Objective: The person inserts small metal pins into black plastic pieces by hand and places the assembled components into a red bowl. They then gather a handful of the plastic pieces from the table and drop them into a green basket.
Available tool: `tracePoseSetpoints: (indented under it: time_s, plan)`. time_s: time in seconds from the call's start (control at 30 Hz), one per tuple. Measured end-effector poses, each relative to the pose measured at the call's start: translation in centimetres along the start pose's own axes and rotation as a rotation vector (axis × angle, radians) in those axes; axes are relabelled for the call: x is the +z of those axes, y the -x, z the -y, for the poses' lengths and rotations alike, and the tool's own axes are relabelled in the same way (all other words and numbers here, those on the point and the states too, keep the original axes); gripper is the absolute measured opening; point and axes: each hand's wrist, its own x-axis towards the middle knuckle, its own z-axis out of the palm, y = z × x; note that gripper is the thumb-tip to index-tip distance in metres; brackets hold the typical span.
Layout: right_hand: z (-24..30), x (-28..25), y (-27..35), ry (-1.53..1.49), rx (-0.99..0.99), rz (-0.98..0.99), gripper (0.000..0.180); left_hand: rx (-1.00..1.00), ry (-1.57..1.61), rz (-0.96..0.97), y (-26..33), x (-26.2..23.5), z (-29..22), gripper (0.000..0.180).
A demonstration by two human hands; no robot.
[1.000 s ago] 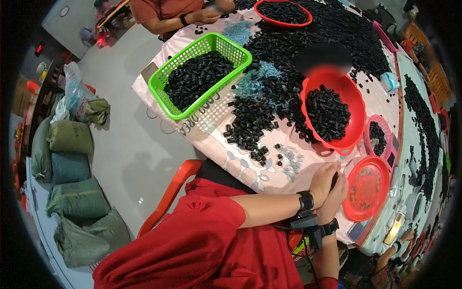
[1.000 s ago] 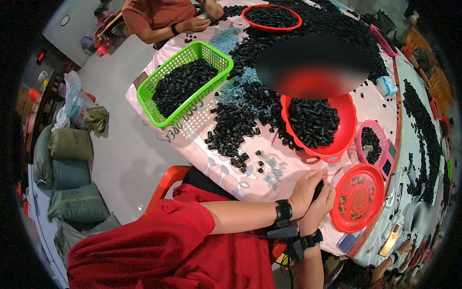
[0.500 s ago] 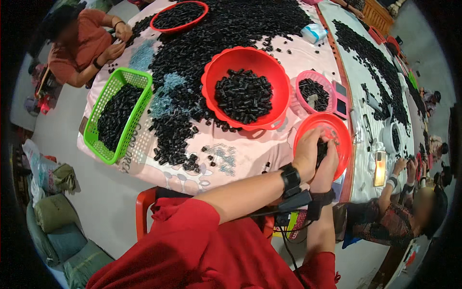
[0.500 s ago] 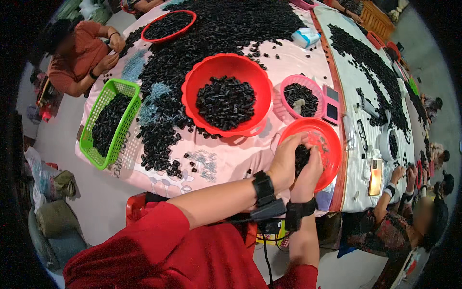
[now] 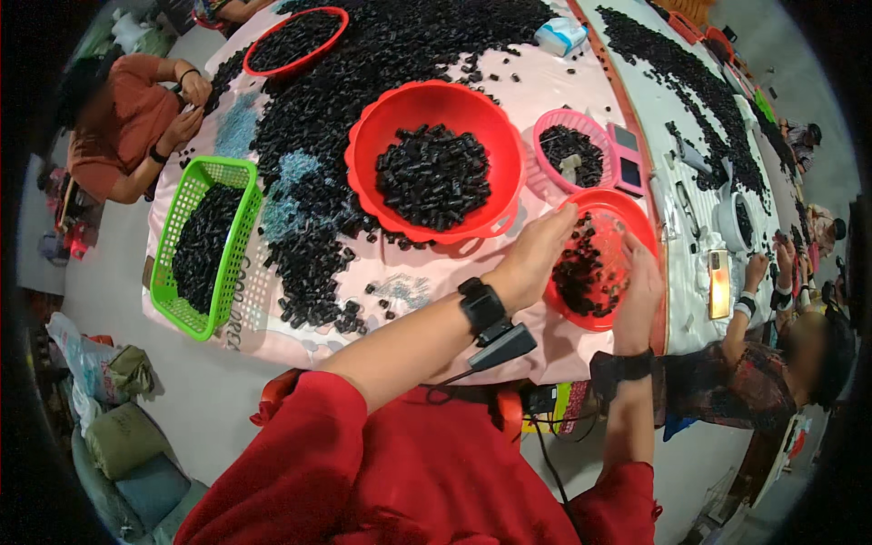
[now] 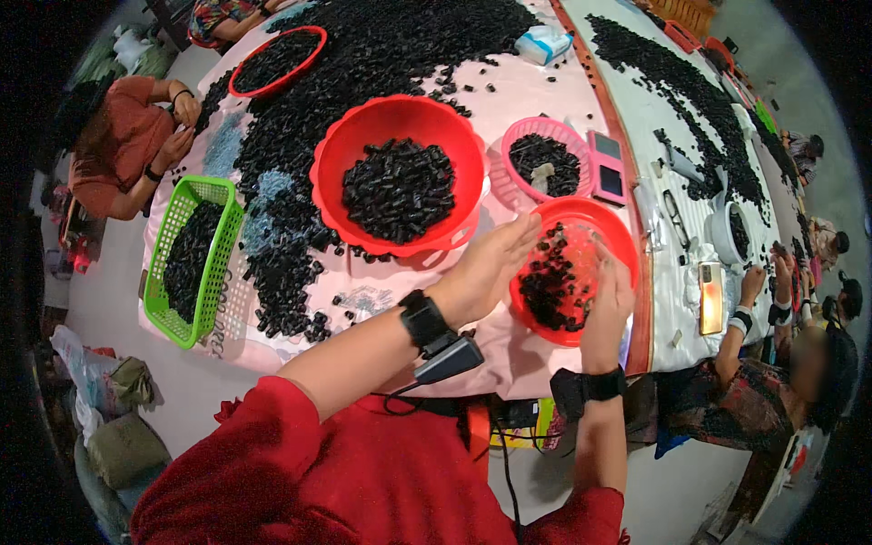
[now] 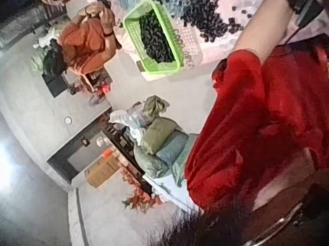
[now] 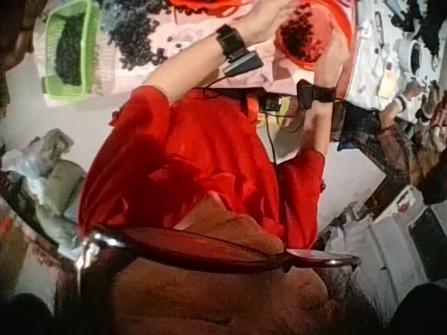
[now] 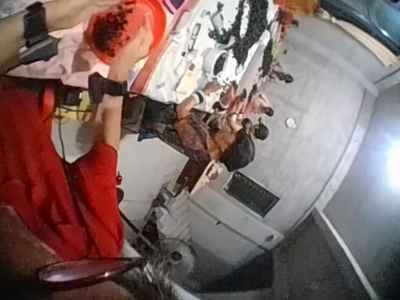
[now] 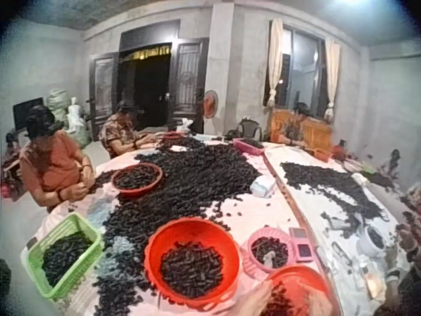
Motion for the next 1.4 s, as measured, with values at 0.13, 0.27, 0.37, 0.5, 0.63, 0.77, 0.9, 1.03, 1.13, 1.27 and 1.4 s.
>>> tracePoseSetpoints:
  time_s: [0.13, 0.27, 0.37, 0.5, 0.63, 0.77, 0.9, 1.03, 1.13, 1.27, 1.4]
  plan:
    - [0.9, 1.5, 3.8, 0.172, -0.106, 0.341, 0.021, 0.077, -0.215, 0.050, 5.5, -2.7, -3.2, 0.051]
    - [-0.7, 6.3, 6.6, 0.628, -0.596, 0.580, 0.034, 0.037, -0.329, -0.092, 9.2, -6.3, -3.0, 0.047]
    - [-1.5, 7.8, 9.2, 0.854, -0.694, 0.538, 0.051, -0.003, -0.351, -0.156, 12.1, -8.1, -2.7, 0.046]
    - [-1.0, 7.7, 11.9, 1.019, -0.767, 0.558, 0.056, -0.029, -0.371, -0.199, 15.1, -8.8, -2.9, 0.043]
    - [-1.4, 7.8, 12.5, 1.165, -0.577, 0.691, 0.041, -0.063, -0.366, -0.159, 15.3, -8.9, -2.1, 0.040]
    - [-3.3, 7.7, 12.6, 1.034, -0.654, 0.583, 0.024, -0.064, -0.351, -0.114, 15.5, -8.2, -2.1, 0.033]
    - [-3.9, 7.9, 12.8, 1.069, -0.561, 0.598, 0.028, -0.056, -0.345, -0.126, 16.0, -8.7, -2.0, 0.028]
    - [-5.1, 7.8, 13.1, 1.068, -0.692, 0.536, 0.025, -0.059, -0.365, -0.121, 16.4, -9.0, -2.1, 0.026]
    - [-4.6, 7.9, 12.4, 0.930, -0.732, 0.518, 0.020, -0.057, -0.365, -0.123, 16.5, -9.4, -2.0, 0.024]
    - [-4.1, 7.7, 11.2, 0.723, -0.554, 0.392, 0.017, -0.068, -0.387, -0.112, 16.9, -9.6, -2.2, 0.023]
    - [-1.7, 5.9, 7.2, 0.561, -0.148, 0.157, 0.011, -0.060, -0.416, -0.126, 17.5, -10.1, -2.7, 0.022]
